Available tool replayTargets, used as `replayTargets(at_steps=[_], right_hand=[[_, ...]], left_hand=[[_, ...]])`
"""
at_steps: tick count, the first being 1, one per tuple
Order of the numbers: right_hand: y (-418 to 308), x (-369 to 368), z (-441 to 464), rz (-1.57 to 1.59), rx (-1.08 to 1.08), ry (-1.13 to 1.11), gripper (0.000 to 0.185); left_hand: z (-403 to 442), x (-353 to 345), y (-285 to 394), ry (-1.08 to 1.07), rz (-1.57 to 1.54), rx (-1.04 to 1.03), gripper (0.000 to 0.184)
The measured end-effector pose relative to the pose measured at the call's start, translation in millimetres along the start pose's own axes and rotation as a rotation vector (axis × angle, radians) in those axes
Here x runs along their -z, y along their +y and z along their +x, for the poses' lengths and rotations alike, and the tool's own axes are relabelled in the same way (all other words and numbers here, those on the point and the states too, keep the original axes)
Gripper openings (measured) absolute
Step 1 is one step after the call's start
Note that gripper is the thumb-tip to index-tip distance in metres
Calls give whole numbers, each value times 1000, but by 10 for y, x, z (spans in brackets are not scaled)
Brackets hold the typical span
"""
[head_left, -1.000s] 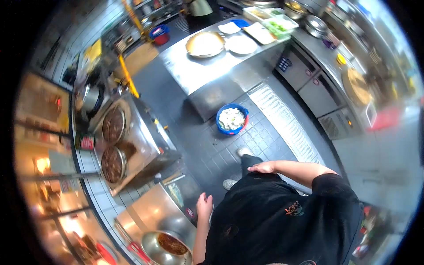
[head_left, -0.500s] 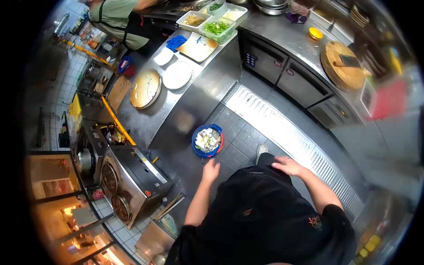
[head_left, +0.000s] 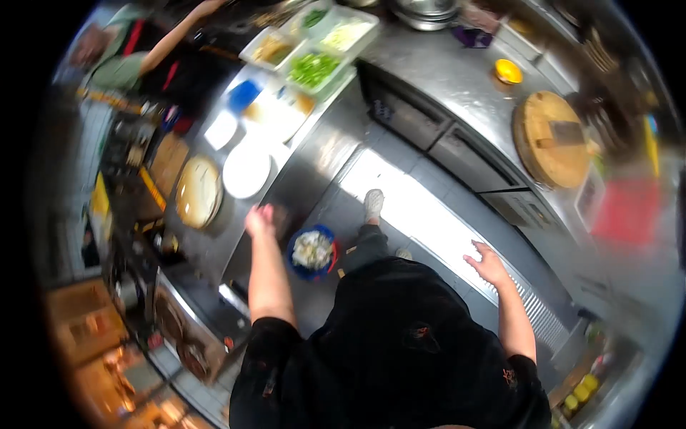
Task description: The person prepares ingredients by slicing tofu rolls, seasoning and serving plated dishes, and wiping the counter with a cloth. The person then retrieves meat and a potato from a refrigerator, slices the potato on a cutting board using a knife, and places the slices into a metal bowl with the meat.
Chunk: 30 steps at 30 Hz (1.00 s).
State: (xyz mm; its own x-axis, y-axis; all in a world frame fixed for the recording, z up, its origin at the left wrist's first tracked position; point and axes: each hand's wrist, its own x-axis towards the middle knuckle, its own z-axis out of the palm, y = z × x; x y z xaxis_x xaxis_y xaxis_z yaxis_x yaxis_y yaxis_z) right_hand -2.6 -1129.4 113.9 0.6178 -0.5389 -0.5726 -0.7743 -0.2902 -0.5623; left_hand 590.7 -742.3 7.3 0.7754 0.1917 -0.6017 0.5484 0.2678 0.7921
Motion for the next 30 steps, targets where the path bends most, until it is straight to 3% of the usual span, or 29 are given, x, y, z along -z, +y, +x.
replayTargets(at_steps=[2, 6, 8, 10, 14, 16, 18, 21, 23, 26, 28, 29, 30], right_hand=[[-157, 29, 169, -19, -49, -66, 78], [-364, 115, 556, 60, -181, -73, 77], [-579, 206, 751, 120, -202, -63, 76], [-676, 299, 899, 213, -233, -55, 76], [-691, 512, 1282, 39, -113, 20, 72], [-909, 832, 1425, 103, -161, 117, 63], [-799, 1026, 1648, 63, -67, 511, 43], [-642, 1575, 1907, -207, 14, 971, 37], [-402, 1980, 2066, -306, 12, 1024, 43], [-33, 2402, 2195, -425, 48, 1027, 47], [217, 2629, 2273, -453, 84, 1005, 47], [408, 2709, 2318, -444, 110, 970, 44], [542, 2765, 2362, -430, 142, 938, 40]], left_hand=[[398, -170, 74, 17, -160, 29, 55], [866, -159, 135, -146, -352, 130, 43], [918, -211, 170, -53, -282, 128, 37], [823, -221, 210, -91, -340, 141, 37], [680, -289, 307, -25, -295, 144, 35], [681, -272, 319, -51, -291, 163, 37], [686, -246, 331, -38, -294, 158, 41], [268, -498, 304, 142, -64, 9, 55], [-72, -737, 234, 375, 48, -84, 66], [-418, -906, -110, 436, 238, -85, 62], [-500, -1030, -545, 341, 318, 29, 61], [-547, -1055, -833, 101, 248, 10, 52], [-757, -1296, -1106, -19, 538, -118, 33]])
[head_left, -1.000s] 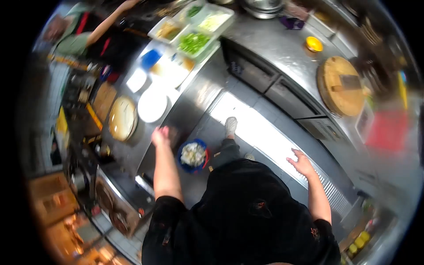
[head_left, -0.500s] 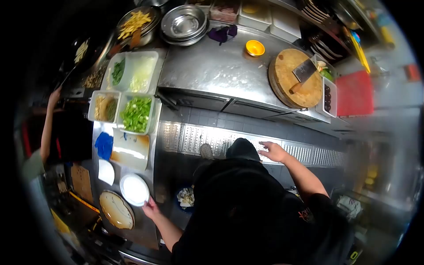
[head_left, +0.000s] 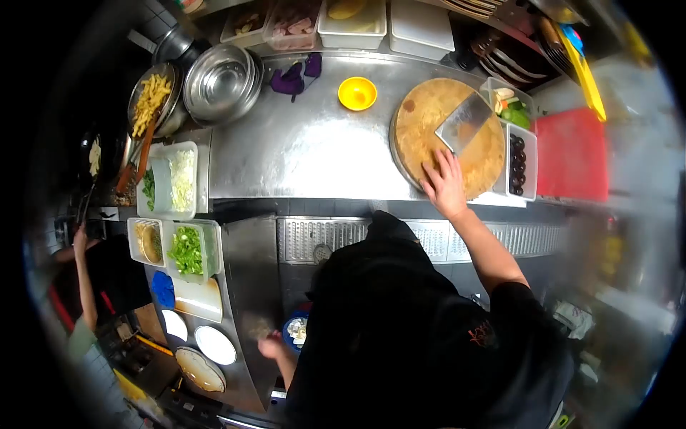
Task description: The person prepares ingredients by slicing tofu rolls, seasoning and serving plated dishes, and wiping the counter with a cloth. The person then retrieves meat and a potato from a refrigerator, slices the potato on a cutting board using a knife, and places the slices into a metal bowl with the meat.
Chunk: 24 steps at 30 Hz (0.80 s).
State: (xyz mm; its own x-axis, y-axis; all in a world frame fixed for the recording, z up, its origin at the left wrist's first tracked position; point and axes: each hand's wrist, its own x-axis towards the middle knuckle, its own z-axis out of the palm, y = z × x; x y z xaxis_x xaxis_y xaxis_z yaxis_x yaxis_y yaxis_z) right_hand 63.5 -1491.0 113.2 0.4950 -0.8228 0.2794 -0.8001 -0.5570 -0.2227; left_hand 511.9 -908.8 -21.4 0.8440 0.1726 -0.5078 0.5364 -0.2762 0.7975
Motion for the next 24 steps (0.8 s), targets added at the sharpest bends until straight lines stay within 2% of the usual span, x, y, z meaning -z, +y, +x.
replayTargets(at_steps=[1, 2, 3, 4, 5, 6, 7, 8, 10, 13, 16, 18, 20, 23, 24], right_hand=[[111, -27, -4, 46, 4, -10, 33], [194, -11, 11, 70, 23, -35, 32], [270, 44, 32, 91, 43, -58, 32], [338, 82, 29, 108, 61, -84, 31], [401, 100, 10, 159, 45, -84, 31], [458, 131, 0, 176, 34, -74, 31], [514, 150, -19, 191, 26, -68, 31], [577, 180, -44, 207, 18, -67, 31], [687, 257, -50, 223, 18, -86, 40], [723, 450, -20, 261, -17, -78, 54], [643, 599, 10, 254, -70, -16, 52], [479, 716, 166, 277, -96, 12, 49], [314, 737, 325, 313, -116, 43, 47], [-14, 754, 700, 354, -94, 10, 45], [-121, 729, 826, 367, -91, -4, 44]], left_hand=[[-311, -417, 42, -22, -28, 68, 24], [-733, -962, 245, -46, -59, 131, 28], [-918, -1403, 283, -172, 18, 95, 33], [-1253, -1875, 455, -298, 146, -32, 32], [-1273, -2244, 450, -513, 239, -175, 34], [-1649, -2676, 744, -628, 322, -264, 34], [-1720, -3028, 828, -715, 482, -440, 36], [-2097, -3417, 1214, -700, 740, -876, 37], [-2197, -4075, 1424, -784, 812, -1118, 40], [-2419, -4978, 1869, -780, 749, -1257, 47], [-2386, -5788, 2211, -707, 754, -1446, 53], [-2326, -6288, 2447, -712, 779, -1455, 55], [-2153, -6781, 2620, -633, 770, -1593, 57], [-1949, -7388, 2781, -442, 696, -1513, 54], [-1877, -7508, 2815, -451, 743, -1464, 51]])
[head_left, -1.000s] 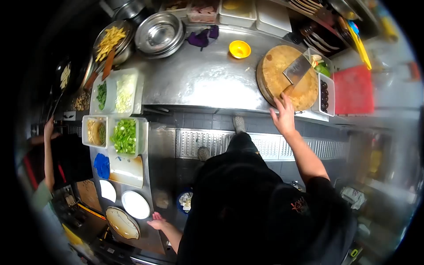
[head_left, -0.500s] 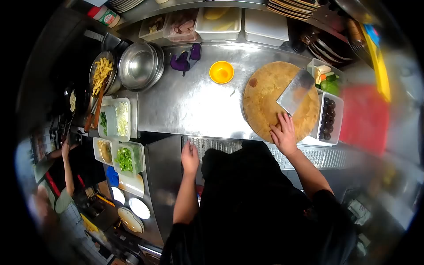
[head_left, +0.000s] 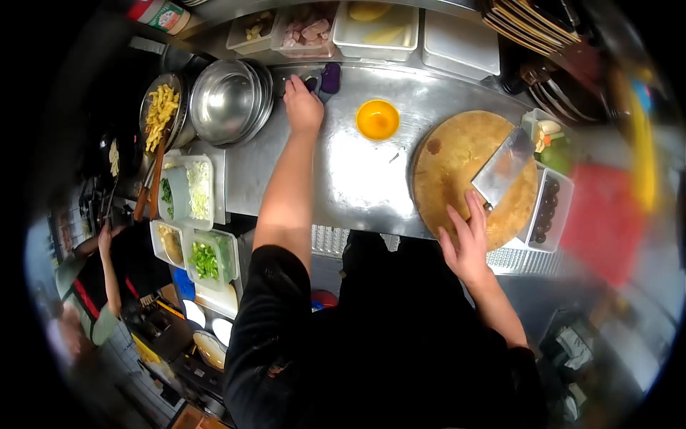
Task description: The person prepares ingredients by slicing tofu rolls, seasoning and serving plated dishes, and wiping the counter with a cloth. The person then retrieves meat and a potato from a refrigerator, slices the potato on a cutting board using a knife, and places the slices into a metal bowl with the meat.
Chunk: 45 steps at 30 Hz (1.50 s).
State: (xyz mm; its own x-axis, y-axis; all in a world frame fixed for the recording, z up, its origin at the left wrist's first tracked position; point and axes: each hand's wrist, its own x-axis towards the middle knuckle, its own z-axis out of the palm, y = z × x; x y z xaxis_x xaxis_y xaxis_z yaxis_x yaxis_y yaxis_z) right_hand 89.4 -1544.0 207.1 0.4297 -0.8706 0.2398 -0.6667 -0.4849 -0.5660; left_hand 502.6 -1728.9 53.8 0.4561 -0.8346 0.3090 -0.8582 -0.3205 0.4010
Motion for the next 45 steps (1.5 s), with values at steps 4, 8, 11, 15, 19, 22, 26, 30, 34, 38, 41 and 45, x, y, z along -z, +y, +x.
replayTargets(at_steps=[4, 8, 11, 15, 19, 22, 26, 30, 34, 38, 41, 45], right_hand=[[-297, -298, 561, -17, -28, -58, 43], [-192, -841, 1134, -135, -17, -51, 46], [45, -1329, 1594, -263, -41, -79, 45], [474, -1969, 2041, -349, -260, -299, 33], [546, -2106, 2232, -296, -472, -443, 24], [613, -2114, 2164, -287, -461, -397, 23], [164, -1589, 1798, -153, -472, -208, 18], [-312, -943, 1138, 117, -575, -32, 20], [-536, -508, 415, 257, -861, -17, 18], [-717, -234, -121, 313, -1029, 126, 18], [-694, -105, -525, 495, -1081, 262, 17], [-670, 23, -679, 617, -1114, 343, 16]], left_hand=[[99, -165, -229, -78, 46, 37, 26], [-227, 209, -430, 73, -269, -68, 15], [-625, 1102, -373, 5, -681, 218, 16], [-1078, 2051, -431, 110, -846, 392, 19], [-1265, 1945, -816, -73, -541, 227, 21], [-1200, 1781, -824, -96, -592, 118, 21], [-989, 1233, -672, 57, -673, 341, 22], [-544, 580, -373, 125, -696, 431, 23], [-70, 107, -175, 139, -830, 396, 27], [390, -313, -245, 248, -376, 161, 34], [793, -632, -345, 159, -140, 256, 77], [1110, -768, -405, -19, -179, 553, 103]])
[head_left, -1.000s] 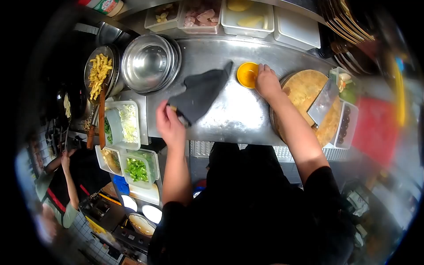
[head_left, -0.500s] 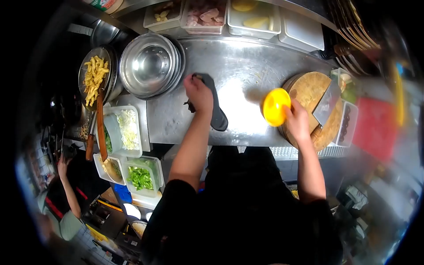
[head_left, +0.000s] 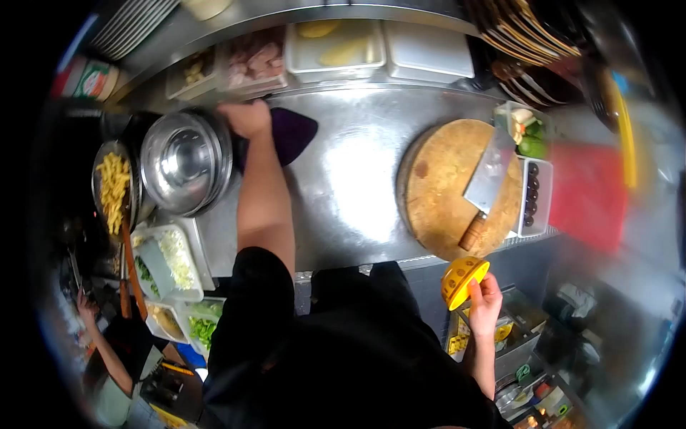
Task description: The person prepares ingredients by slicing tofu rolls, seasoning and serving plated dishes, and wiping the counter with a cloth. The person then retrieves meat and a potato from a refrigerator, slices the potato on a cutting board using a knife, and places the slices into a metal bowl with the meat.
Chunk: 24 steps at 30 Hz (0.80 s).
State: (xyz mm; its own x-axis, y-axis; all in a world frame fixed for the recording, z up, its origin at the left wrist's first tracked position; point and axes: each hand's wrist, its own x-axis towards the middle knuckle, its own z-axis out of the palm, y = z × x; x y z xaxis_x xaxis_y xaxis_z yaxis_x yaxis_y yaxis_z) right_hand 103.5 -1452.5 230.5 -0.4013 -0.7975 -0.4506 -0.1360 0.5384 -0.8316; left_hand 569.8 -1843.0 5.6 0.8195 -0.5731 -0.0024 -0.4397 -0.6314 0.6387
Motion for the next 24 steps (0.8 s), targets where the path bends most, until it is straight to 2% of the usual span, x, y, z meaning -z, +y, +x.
replayTargets(at_steps=[1, 3, 4, 7, 9, 11, 13, 14, 17, 18, 20, 24], right_hand=[[25, 49, 1, -6, -3, 8, 18], [167, 195, 26, 10, -16, 17, 19], [175, 244, 46, 6, -17, 24, 17], [224, 365, 33, 19, -27, 43, 16], [288, 460, 71, 49, -17, 50, 19], [339, 547, 85, 36, -11, 54, 18], [394, 617, 91, 17, -5, 72, 18], [427, 656, 78, 4, -4, 86, 18], [416, 704, 15, 17, -26, 150, 17], [415, 706, -12, 32, -41, 173, 17], [498, 734, -65, 32, -63, 187, 18], [540, 690, -144, 39, -90, 215, 18]], left_hand=[[-116, 110, 199, -34, 2, 57, 104], [-241, -104, 207, 95, 2, -13, 87], [-356, -230, 165, 120, 42, -117, 88], [-986, -525, 173, 0, 40, -391, 89], [-1501, -658, 267, -164, 43, -682, 90], [-1903, -594, 541, -544, -1, -780, 87], [-2091, -819, 660, -592, -129, -1048, 84], [-2148, -854, 798, -696, -104, -1051, 82], [-2210, -1163, 1028, -832, -61, -1277, 81], [-2283, -1107, 1209, -926, -13, -1252, 80], [-2400, -1068, 1538, -1026, -4, -1333, 81], [-2523, -1457, 1903, -1207, 105, -1470, 80]])
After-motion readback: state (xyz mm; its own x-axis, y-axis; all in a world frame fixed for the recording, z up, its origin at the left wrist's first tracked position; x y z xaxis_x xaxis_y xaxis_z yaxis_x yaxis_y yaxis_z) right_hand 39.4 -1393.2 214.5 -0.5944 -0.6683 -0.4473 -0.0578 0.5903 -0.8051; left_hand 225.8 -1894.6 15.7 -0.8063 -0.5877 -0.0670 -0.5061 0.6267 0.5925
